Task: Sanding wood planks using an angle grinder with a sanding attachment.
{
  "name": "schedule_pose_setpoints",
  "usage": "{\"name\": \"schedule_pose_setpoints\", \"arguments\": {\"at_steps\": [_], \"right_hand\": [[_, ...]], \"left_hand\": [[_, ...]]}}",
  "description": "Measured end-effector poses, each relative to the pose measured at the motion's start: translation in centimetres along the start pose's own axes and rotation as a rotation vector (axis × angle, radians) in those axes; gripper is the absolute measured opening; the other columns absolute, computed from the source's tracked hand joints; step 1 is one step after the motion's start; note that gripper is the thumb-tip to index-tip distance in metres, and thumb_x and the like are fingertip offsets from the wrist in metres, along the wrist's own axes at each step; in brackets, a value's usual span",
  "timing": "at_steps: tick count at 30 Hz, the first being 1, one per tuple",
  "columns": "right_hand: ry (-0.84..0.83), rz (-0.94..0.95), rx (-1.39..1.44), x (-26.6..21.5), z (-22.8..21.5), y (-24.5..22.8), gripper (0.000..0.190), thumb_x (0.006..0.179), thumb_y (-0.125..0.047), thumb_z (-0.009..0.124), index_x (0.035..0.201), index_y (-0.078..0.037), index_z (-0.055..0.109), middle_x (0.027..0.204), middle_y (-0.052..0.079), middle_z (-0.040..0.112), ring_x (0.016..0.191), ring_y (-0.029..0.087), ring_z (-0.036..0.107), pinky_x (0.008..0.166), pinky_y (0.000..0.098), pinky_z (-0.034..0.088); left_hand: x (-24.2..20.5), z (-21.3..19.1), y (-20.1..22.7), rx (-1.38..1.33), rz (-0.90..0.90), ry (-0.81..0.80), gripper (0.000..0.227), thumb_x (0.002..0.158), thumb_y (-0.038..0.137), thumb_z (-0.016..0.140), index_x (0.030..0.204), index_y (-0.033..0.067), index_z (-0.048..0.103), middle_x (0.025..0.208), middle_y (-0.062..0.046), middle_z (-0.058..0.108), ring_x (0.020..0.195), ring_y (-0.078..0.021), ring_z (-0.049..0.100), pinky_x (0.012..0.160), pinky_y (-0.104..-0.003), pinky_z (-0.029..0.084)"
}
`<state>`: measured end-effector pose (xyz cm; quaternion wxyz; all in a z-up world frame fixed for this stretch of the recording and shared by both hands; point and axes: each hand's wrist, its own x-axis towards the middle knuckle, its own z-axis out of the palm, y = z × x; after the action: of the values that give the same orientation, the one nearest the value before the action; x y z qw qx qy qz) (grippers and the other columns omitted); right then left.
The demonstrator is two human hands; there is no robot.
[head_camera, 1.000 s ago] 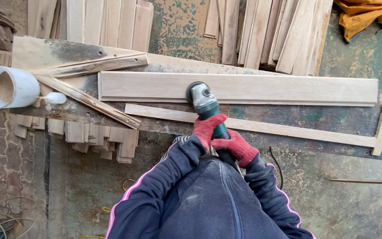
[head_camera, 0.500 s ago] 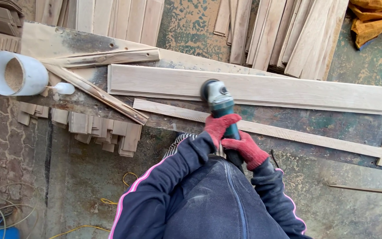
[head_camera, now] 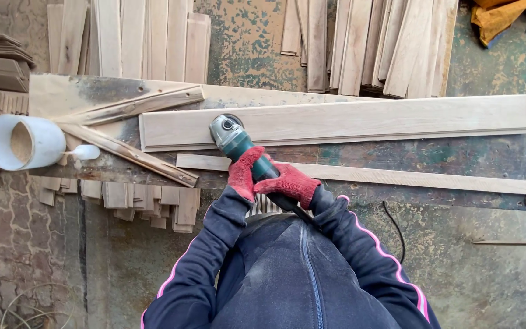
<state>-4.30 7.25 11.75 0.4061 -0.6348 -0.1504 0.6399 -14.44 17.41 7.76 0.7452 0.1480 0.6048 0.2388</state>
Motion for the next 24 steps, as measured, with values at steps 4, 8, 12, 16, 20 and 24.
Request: {"name": "schedule_pose_setpoints", "arguments": {"at_steps": [4, 8, 12, 16, 20, 24], "right_hand": [[0.024, 0.019, 0.101, -0.8, -3.5, 1.8, 0.046, 0.058, -0.028, 0.098, 0.090, -0.008, 0.071, 0.067, 0.009, 0.065, 0.057, 0.020, 0.064, 0.053, 0.0285, 0.053], [0.099, -0.016, 0.322, -2.5, -8.8, 4.3, 0.029, 0.072, -0.014, 0.087, 0.083, -0.004, 0.063, 0.047, 0.014, 0.051, 0.028, 0.024, 0.054, 0.027, 0.0339, 0.043], [0.312, -0.049, 0.369, -6.8, -12.0, 4.1, 0.021, 0.077, -0.017, 0.080, 0.077, -0.003, 0.064, 0.043, 0.017, 0.051, 0.028, 0.027, 0.053, 0.032, 0.0381, 0.045], [0.439, -0.056, 0.402, -9.6, -11.6, 3.3, 0.017, 0.075, -0.015, 0.081, 0.081, -0.007, 0.067, 0.054, 0.011, 0.057, 0.037, 0.020, 0.056, 0.041, 0.0317, 0.047], [0.491, -0.055, 0.365, -10.3, -10.1, 2.3, 0.013, 0.079, -0.018, 0.080, 0.086, -0.011, 0.070, 0.066, 0.006, 0.064, 0.054, 0.014, 0.059, 0.055, 0.0243, 0.045], [0.429, -0.066, 0.323, -8.7, -8.5, 2.5, 0.016, 0.075, -0.020, 0.082, 0.084, -0.012, 0.071, 0.062, 0.004, 0.062, 0.048, 0.014, 0.058, 0.047, 0.0263, 0.046]], "left_hand": [[1.5, 2.7, -4.6, 0.038, -0.031, -0.060, 0.046, 0.068, 0.008, 0.091, 0.104, -0.0011, 0.064, 0.081, -0.022, 0.073, 0.074, -0.0375, 0.076, 0.056, -0.051, 0.064], [0.3, 8.2, -8.6, 0.249, 0.135, -0.413, 0.028, 0.082, 0.010, 0.071, 0.107, -0.0018, 0.069, 0.100, -0.017, 0.070, 0.094, -0.0293, 0.062, 0.086, -0.042, 0.053], [5.8, 14.7, -17.8, 0.117, -0.284, -0.372, 0.071, 0.060, -0.006, 0.091, 0.123, 0.0011, 0.061, 0.088, -0.041, 0.061, 0.059, -0.0683, 0.059, 0.051, -0.080, 0.051], [2.2, 17.1, -18.6, 0.305, -0.201, -0.328, 0.076, 0.050, 0.005, 0.096, 0.119, -0.0024, 0.064, 0.096, -0.035, 0.064, 0.067, -0.0590, 0.064, 0.051, -0.077, 0.055], [1.1, 17.0, -16.9, 0.375, -0.221, -0.330, 0.082, 0.050, 0.005, 0.094, 0.125, -0.0047, 0.061, 0.107, -0.039, 0.061, 0.073, -0.0629, 0.063, 0.058, -0.074, 0.056], [3.3, 14.6, -15.6, 0.262, -0.212, -0.314, 0.073, 0.057, 0.002, 0.093, 0.122, -0.0026, 0.060, 0.093, -0.037, 0.062, 0.060, -0.0608, 0.063, 0.051, -0.072, 0.057]]}}
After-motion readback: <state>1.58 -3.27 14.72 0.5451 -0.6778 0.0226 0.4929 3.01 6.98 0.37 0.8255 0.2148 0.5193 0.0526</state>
